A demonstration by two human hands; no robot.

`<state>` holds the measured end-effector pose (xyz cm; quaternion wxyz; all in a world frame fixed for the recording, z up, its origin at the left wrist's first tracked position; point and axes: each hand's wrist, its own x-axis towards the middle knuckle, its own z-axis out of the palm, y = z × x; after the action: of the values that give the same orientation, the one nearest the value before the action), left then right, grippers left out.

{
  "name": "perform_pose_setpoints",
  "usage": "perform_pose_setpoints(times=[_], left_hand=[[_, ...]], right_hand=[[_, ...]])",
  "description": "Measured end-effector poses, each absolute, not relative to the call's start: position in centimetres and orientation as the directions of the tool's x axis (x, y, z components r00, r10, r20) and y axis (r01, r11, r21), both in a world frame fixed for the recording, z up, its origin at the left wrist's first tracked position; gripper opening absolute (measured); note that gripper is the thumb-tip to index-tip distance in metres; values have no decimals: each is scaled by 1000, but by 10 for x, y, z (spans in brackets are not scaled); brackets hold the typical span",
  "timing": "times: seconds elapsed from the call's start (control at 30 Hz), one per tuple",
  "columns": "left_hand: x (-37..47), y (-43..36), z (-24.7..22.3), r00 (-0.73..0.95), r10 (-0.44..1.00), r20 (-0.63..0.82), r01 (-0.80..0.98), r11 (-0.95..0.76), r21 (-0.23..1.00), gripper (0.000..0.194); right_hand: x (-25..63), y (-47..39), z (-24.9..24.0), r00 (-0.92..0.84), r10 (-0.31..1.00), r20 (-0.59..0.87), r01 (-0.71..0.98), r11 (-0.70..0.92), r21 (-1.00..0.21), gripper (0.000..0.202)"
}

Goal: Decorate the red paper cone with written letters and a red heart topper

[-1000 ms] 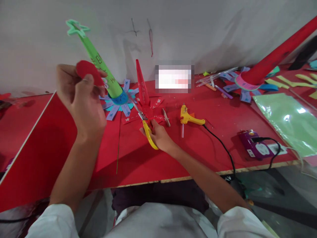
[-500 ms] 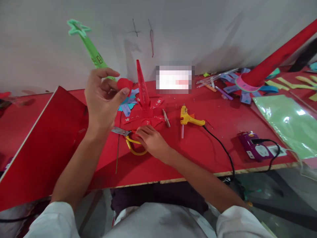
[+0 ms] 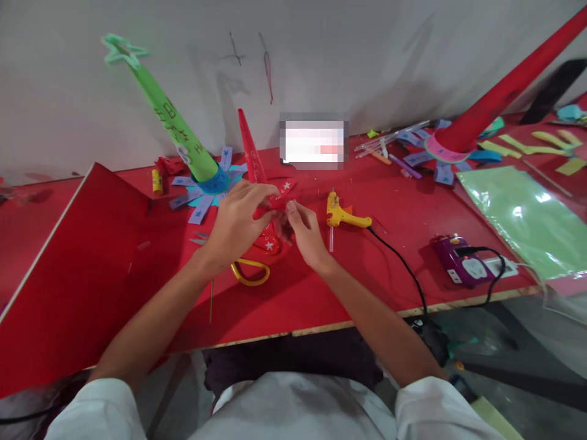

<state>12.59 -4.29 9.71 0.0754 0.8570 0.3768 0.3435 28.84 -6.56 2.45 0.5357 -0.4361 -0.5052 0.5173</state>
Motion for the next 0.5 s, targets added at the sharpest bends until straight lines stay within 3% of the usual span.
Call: perform_pose_setpoints(times=[0.1,0.23,0.37,0.5], left_hand=[[126,-42,97,495,691,526,579,-714,394,24],[123,-40,104,480,726,492,496,-687,531,18],[120,-33,106,428,779,458,404,-619,674,5],[116,-25,101,397,821,409,383,-554,739,1]], right_hand=[[288,-64,25,-36,996,77,-204,68,-977,54],[289,-62,27,-41,991,127,-328,107,-939,41],[292,-63,29,35,977,212,-189,215,-958,41],[293,-64,30,174,947,272,-44,283,-958,38]])
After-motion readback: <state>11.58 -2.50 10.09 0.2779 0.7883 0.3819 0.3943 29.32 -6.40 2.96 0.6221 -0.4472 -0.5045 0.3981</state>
